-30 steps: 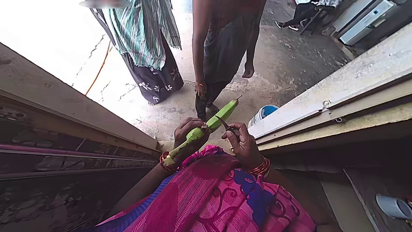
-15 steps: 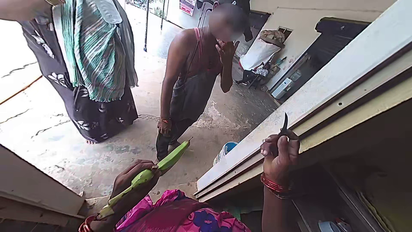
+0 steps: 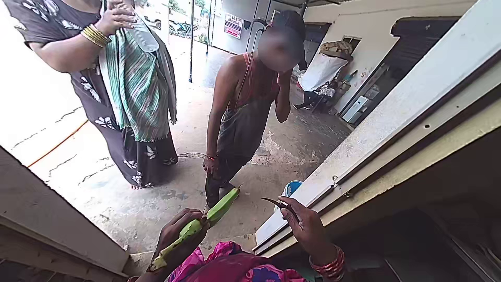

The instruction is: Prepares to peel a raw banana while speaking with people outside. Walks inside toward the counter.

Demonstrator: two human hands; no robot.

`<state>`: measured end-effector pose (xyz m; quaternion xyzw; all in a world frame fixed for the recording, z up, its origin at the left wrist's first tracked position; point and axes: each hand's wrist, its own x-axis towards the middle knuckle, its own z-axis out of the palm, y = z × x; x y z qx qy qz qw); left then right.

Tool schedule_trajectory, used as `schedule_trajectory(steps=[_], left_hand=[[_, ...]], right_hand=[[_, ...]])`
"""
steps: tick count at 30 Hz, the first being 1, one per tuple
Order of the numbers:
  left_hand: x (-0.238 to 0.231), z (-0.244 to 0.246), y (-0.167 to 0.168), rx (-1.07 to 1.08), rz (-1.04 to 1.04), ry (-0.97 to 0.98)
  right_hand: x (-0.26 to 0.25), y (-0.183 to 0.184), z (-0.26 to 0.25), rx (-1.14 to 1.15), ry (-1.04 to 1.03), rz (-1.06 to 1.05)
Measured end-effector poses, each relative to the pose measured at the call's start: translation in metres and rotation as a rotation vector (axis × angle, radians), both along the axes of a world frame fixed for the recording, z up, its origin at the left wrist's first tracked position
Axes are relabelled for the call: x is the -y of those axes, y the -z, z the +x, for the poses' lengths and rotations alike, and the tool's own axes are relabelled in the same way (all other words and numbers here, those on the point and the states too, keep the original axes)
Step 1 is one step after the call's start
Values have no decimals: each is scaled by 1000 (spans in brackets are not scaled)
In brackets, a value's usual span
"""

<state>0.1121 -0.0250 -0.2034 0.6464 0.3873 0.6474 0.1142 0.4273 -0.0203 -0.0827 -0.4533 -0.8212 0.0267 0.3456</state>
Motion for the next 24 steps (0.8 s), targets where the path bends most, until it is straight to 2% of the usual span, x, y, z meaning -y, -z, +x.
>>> schedule_trajectory(steps=[3,9,20,22,24], left_hand=[[-2,5,-2,-10,16,51],[-4,7,5,-41,10,88],[-1,7,7,-32,-31,107],[-1,8,9,-27,-27,127],[-1,8,10,-25,-34,142]], right_hand=[[1,8,0,-8,-14,-12],[6,21,-5,46,-72,-169],[12,32,-17,3,8,-124],[12,34,-18,-18,1,-170],[8,36,-18,-60,29,-329]])
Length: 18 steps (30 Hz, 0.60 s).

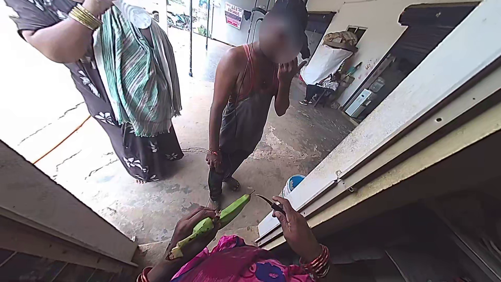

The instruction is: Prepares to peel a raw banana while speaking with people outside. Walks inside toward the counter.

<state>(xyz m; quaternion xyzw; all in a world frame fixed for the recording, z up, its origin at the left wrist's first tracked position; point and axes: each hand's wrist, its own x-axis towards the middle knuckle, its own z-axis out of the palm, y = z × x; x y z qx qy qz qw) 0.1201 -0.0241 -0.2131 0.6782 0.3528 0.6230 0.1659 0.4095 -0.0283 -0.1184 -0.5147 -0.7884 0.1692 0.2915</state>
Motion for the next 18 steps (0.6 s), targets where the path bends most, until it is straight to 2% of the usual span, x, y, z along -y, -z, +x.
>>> schedule_trajectory(steps=[2,4,6,10,12,13,14,15,17,18], left_hand=[[1,-1,0,-9,-13,11],[0,0,-2,-10,-10,23],[0,-1,-6,-8,-3,48],[5,-15,-11,-28,-21,89],[2,-14,-11,-10,-28,72],[0,-14,-9,-6,-31,56],[-1,-12,-6,-2,-38,37],[-1,-11,-5,3,-47,23],[-1,-11,-2,16,-59,10],[-1,-11,-1,30,-64,7]], right_hand=[[-7,-1,4,-10,54,-209],[-15,-12,16,-14,103,-223],[-19,-38,35,-66,109,-21],[-9,-110,59,-357,-7,478],[-6,-127,59,-326,-1,649],[-7,-122,57,-223,-2,653],[-10,-110,53,-70,-7,574],[-13,-92,49,126,4,409],[-23,-57,35,466,-1,-135],[-29,-41,29,548,5,-327]])
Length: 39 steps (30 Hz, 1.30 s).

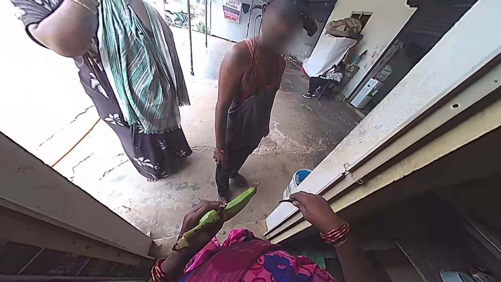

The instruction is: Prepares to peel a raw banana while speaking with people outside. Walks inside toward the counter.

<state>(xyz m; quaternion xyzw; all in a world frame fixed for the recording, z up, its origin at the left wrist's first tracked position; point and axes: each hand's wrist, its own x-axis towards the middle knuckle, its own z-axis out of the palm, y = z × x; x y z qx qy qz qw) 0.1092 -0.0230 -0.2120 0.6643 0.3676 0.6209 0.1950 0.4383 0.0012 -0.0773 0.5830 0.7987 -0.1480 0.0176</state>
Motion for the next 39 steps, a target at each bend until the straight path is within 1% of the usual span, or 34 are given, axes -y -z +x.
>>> schedule_trajectory(steps=[1,2,5,8,11,14,16,18,19,20,21,23,25,27,28,29,30,31,32,33,36,39], left_hand=[[0,2,0,23,-8,-3],[0,5,1,55,-18,4],[4,11,3,129,-40,39],[4,17,3,80,-2,40],[4,22,0,22,43,29],[4,24,-1,10,36,47],[4,24,0,15,30,52],[5,23,2,28,22,49],[5,21,2,36,16,46],[6,17,0,33,11,40],[5,13,-2,25,7,33],[2,6,-5,5,2,17],[2,-3,-7,-19,-10,2],[2,-13,-8,-31,-12,-10],[2,-17,-8,-30,-14,-12],[3,-20,-8,-25,-20,-13],[4,-20,-8,-21,-26,-16],[5,-20,-7,-22,-27,-25],[6,-21,-7,-34,-29,-32],[7,-21,-6,-47,-33,-39],[8,-19,-3,-62,-25,-51],[10,-19,2,-85,-28,-62]], right_hand=[[-2,12,-3,5,26,-75],[0,21,-4,-51,43,-77],[16,36,-13,-292,111,55],[24,47,-26,-506,138,125],[29,59,-40,-679,80,81],[32,64,-47,-738,51,18],[29,63,-46,-830,90,-61],[23,57,-38,-1013,186,-128],[20,51,-32,-1119,250,-123],[16,43,-25,-1214,324,-70],[14,32,-14,-1285,394,37],[14,-3,14,-1332,459,383],[25,-48,48,-1230,386,792],[38,-93,74,-1052,280,1162],[43,-112,83,-961,263,1305],[45,-126,88,-893,264,1397],[43,-133,90,-847,266,1411],[37,-134,88,-815,257,1357],[29,-128,83,-774,245,1245],[21,-117,75,-729,234,1088],[1,-68,46,-553,301,633],[-3,-24,25,-364,392,311]])
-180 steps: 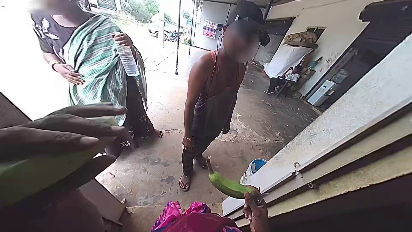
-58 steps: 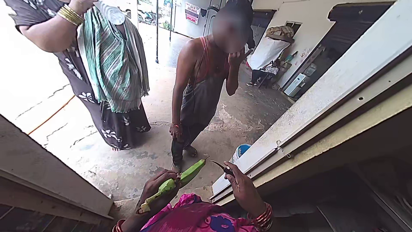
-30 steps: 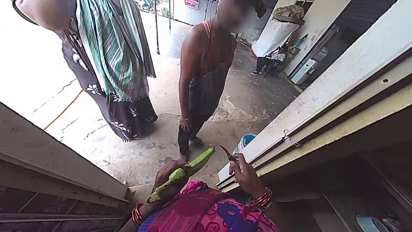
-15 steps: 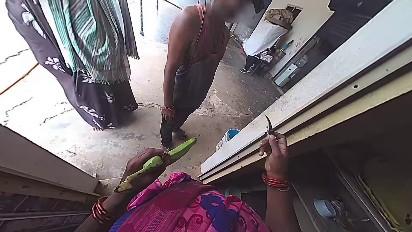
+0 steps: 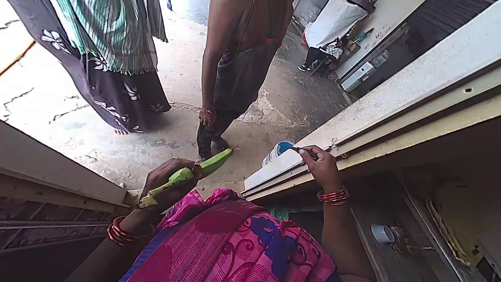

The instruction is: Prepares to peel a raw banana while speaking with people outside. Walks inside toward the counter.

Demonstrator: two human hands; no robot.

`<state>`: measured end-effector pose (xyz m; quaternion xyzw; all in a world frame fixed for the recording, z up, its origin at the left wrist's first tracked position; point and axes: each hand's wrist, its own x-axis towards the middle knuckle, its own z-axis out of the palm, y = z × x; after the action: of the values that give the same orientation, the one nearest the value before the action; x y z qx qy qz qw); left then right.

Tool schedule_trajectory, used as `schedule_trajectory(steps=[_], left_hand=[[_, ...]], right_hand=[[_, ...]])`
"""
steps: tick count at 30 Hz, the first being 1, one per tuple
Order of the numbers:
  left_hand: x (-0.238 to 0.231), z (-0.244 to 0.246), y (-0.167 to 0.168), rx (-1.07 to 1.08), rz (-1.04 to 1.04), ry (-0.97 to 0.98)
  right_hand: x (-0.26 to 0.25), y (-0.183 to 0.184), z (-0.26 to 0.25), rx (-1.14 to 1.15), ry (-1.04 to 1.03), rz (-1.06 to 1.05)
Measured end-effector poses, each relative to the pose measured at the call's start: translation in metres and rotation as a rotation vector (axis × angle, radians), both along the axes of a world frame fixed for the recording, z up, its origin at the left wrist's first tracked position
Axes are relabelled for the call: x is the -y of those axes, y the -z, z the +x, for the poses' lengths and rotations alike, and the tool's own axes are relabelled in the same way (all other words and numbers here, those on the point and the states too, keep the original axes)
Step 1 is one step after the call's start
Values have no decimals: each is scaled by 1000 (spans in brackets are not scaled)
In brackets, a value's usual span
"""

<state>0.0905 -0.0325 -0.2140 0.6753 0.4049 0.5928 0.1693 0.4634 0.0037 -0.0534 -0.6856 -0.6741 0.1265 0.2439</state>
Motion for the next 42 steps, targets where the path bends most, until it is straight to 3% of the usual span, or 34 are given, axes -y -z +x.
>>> schedule_trajectory(steps=[4,8,10,13,15,16,18,20,21,23,25,26,27,29,30,32,35,42], left_hand=[[2,2,4,-4,-21,-19],[-1,9,8,-34,-15,-22],[-3,12,7,-37,-12,-11],[-3,13,7,-25,-32,21],[-3,14,5,-23,-33,23],[-2,15,5,-26,-31,25],[-1,12,5,-20,-26,26],[0,9,6,-5,-38,16],[1,7,8,4,-52,8],[2,3,9,13,-89,10],[1,2,10,-16,-102,6],[1,2,8,-29,-94,11],[0,2,6,-32,-77,16],[-2,1,4,-7,-35,15],[-3,2,3,19,-29,7],[-1,2,4,52,-62,-4],[-1,4,13,24,-80,-6],[-10,19,10,-18,-31,34]], right_hand=[[8,35,-8,-66,-19,-192],[12,41,2,-99,16,-187],[9,35,8,-116,51,-105],[1,21,11,-209,78,178],[0,12,7,-287,-25,269],[2,8,8,-277,-106,203],[6,-8,18,-27,-169,-130],[2,-27,26,307,-20,-318],[-1,-35,27,389,96,-277],[-4,-34,22,385,191,153],[-9,-26,5,295,17,447],[-6,-23,-3,240,-132,401],[-2,-25,-8,209,-247,220],[0,-31,-5,291,-264,-89],[0,-34,1,334,-172,-89],[2,-30,17,272,-17,130],[8,-16,21,9,-46,357],[22,46,-24,-113,-223,-38]])
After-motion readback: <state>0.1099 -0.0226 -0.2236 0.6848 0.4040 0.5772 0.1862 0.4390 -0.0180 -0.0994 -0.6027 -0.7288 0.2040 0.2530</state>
